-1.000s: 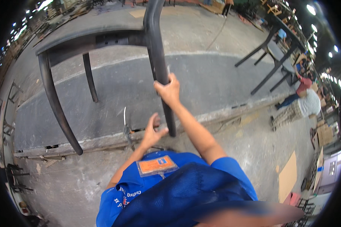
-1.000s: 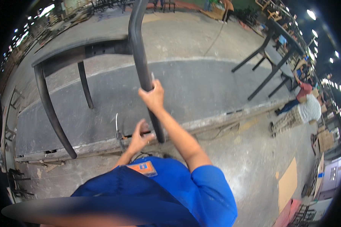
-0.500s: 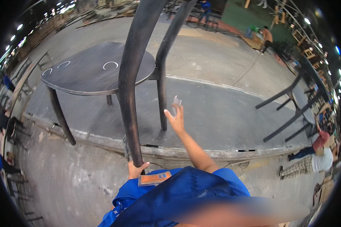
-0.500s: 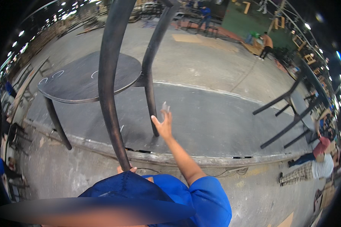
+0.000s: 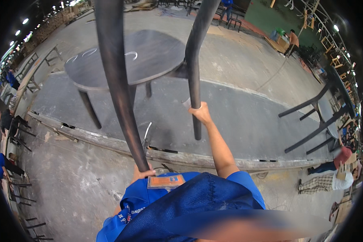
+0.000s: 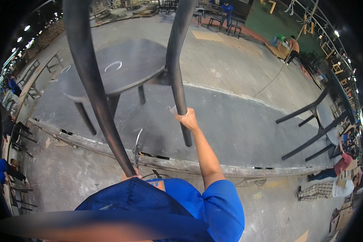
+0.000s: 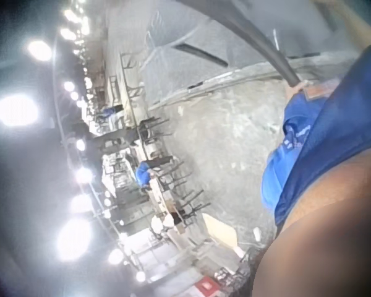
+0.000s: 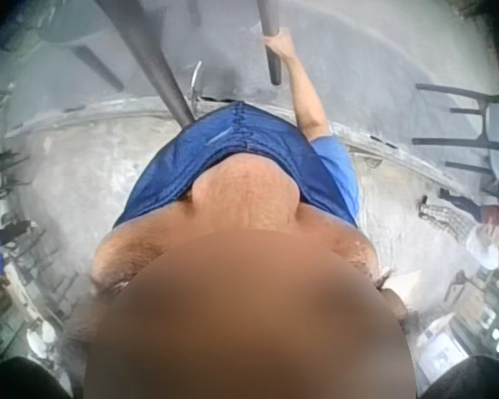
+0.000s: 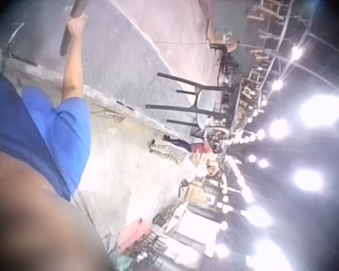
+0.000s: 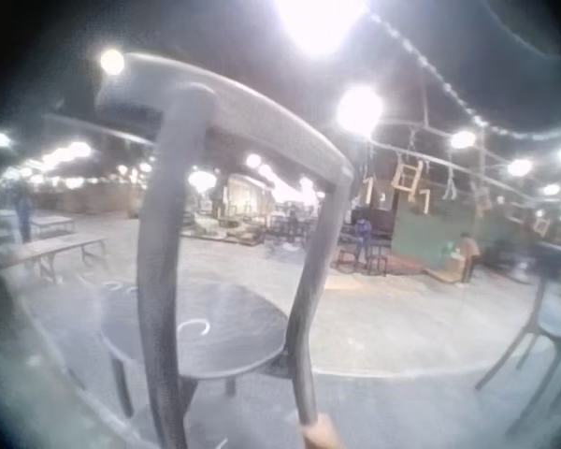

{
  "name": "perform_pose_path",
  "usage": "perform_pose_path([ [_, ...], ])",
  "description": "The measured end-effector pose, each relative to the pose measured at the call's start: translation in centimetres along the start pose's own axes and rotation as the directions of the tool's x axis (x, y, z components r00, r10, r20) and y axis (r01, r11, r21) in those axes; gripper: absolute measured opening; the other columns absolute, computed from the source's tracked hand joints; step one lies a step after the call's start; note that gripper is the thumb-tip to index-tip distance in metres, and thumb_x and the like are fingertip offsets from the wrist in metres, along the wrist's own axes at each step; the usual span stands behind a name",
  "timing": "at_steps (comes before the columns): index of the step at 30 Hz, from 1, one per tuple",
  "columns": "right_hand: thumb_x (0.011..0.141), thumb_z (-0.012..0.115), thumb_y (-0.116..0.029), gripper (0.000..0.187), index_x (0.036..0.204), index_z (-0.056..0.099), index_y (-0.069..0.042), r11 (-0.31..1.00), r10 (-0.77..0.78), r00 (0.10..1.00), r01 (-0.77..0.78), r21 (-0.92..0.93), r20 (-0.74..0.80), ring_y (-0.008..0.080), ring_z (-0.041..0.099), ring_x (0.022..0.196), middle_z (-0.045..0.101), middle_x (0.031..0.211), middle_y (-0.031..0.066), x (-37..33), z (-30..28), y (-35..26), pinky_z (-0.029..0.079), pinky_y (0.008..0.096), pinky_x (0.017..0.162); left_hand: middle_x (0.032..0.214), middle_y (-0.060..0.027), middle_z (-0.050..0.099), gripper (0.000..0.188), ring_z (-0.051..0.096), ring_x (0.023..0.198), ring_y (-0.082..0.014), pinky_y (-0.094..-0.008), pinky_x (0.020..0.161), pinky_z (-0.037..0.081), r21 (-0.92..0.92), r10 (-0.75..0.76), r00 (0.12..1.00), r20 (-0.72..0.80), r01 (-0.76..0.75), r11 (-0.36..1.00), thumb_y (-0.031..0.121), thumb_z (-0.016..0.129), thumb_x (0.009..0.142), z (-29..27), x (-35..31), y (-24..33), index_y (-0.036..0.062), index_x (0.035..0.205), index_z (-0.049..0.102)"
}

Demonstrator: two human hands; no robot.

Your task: The person cleans a black chair by first using a handheld blower to remove dust from the seat and legs, then wiping the seat and legs with a white cloth. The chair is rotated and flipped to access all surfaces.

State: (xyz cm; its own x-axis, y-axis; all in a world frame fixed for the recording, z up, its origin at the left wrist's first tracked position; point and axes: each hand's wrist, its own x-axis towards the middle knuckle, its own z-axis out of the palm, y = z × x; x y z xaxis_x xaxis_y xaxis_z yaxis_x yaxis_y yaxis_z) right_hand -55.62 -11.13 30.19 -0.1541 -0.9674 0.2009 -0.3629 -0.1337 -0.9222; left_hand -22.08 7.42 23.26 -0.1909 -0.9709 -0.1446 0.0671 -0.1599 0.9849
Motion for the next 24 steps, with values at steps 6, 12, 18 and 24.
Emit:
perform_pose_path([
  [6, 0.063, 0.065, -0.015, 0.023, 0.079, 0.062, 0.002, 0.969, 0.036, 0.974, -0.088, -0.230, -0.223, 0.0145, 0.056, 0.059, 0.059, 0.063, 0.0080, -5.1, -6.1, -8.1, 0.045, 0.0316, 0.058, 0.062, -0.0051, 0.055, 0.029, 0.058, 0.052, -0.0165, -0.0284, 0.050, 0.046, -0.261, -0.050, 0.963, 0.264, 0.121, 0.958, 0.010, 0.075, 0.059, -0.7, 4.2, 6.9, 0.0021, 0.080, 0.057],
  [12, 0.066, 0.067, -0.019, 0.030, 0.083, 0.063, 0.004, 0.937, 0.103, 0.955, -0.187, -0.294, -0.280, 0.0172, 0.059, 0.063, 0.062, 0.068, 0.0106, -8.2, -7.8, -15.1, 0.047, 0.0325, 0.061, 0.066, -0.0051, 0.057, 0.042, 0.055, 0.050, -0.0123, -0.0259, 0.046, 0.045, -0.103, 0.201, 0.974, 0.101, -0.191, 0.976, 0.022, 0.074, 0.071, -2.6, 8.5, 15.8, -0.0018, 0.099, 0.055],
  [18, 0.067, 0.070, -0.023, 0.034, 0.085, 0.063, 0.006, 0.982, 0.111, 0.948, -0.152, -0.116, -0.299, 0.0145, 0.058, 0.065, 0.062, 0.069, 0.0096, -4.2, -7.0, -15.7, 0.046, 0.0302, 0.060, 0.080, -0.0133, 0.063, 0.055, 0.062, 0.064, -0.0224, -0.0333, 0.060, 0.048, 0.493, 0.372, 0.914, -0.161, -0.252, 0.833, 0.037, 0.070, 0.075, -2.2, 12.5, 20.6, 0.0028, 0.114, 0.052],
  [24, 0.068, 0.069, -0.023, 0.031, 0.081, 0.062, 0.004, 0.984, 0.111, 0.947, -0.146, -0.098, -0.302, 0.0127, 0.055, 0.062, 0.059, 0.068, 0.0059, -1.2, -7.4, -15.9, 0.044, 0.0285, 0.059, 0.097, -0.0240, 0.063, 0.069, 0.061, 0.089, -0.0432, -0.0480, 0.074, 0.048, 0.830, 0.487, 0.844, -0.226, -0.095, 0.550, 0.040, 0.065, 0.080, -1.9, 11.4, 19.4, 0.0102, 0.134, 0.033],
])
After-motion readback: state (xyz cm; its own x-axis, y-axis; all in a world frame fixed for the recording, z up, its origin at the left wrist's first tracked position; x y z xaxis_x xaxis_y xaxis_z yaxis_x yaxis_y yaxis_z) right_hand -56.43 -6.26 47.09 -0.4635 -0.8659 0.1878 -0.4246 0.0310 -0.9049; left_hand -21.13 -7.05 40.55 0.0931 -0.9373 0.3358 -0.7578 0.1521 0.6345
